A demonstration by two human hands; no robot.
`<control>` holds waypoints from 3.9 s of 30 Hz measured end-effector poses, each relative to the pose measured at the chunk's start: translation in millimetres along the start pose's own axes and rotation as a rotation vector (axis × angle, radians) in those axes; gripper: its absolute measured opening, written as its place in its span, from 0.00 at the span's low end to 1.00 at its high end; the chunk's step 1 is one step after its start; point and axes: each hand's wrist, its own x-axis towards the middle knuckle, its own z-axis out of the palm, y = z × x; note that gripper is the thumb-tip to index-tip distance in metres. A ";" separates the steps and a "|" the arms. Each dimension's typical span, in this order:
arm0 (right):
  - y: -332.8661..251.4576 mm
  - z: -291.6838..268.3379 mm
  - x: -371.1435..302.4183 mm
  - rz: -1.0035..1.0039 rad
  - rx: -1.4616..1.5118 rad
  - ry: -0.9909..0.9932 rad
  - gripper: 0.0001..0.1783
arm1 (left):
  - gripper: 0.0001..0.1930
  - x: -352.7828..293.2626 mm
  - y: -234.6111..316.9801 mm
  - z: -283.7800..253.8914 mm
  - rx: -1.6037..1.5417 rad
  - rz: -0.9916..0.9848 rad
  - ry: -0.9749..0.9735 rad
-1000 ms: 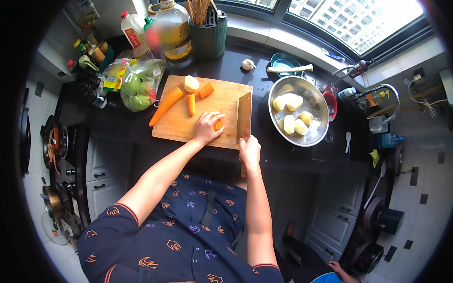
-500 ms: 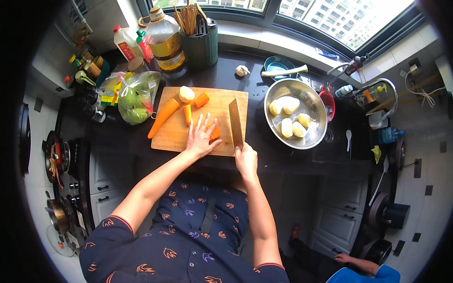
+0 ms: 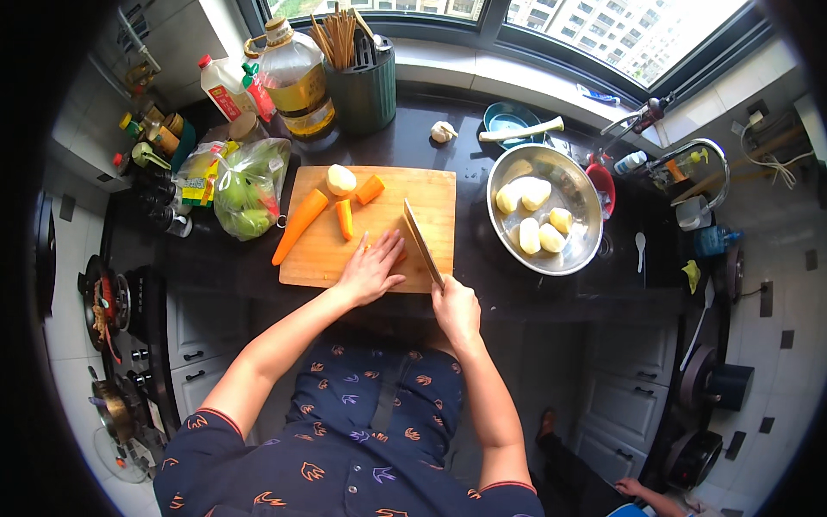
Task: The person slices a carrot into thin strips on a wooden cutting board using a large knife. The person holds the carrot steady with one hand while making repetitive slicing motions with the other. A bowl of peeled potatoes is visible nearby on the counter.
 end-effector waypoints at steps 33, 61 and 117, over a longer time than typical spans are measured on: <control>-7.8 -3.9 3.3 -0.139 -0.120 -0.018 0.12 | 0.25 3.5 -22.5 -22.0 -0.167 0.157 0.071; -13.3 5.1 -12.4 -0.267 -0.376 -0.089 0.12 | 0.14 16.3 -24.3 -10.7 -0.265 0.078 0.110; -7.5 -12.3 -6.2 -0.294 -0.381 -0.110 0.11 | 0.12 25.5 -7.7 -44.2 -0.560 -0.203 -0.067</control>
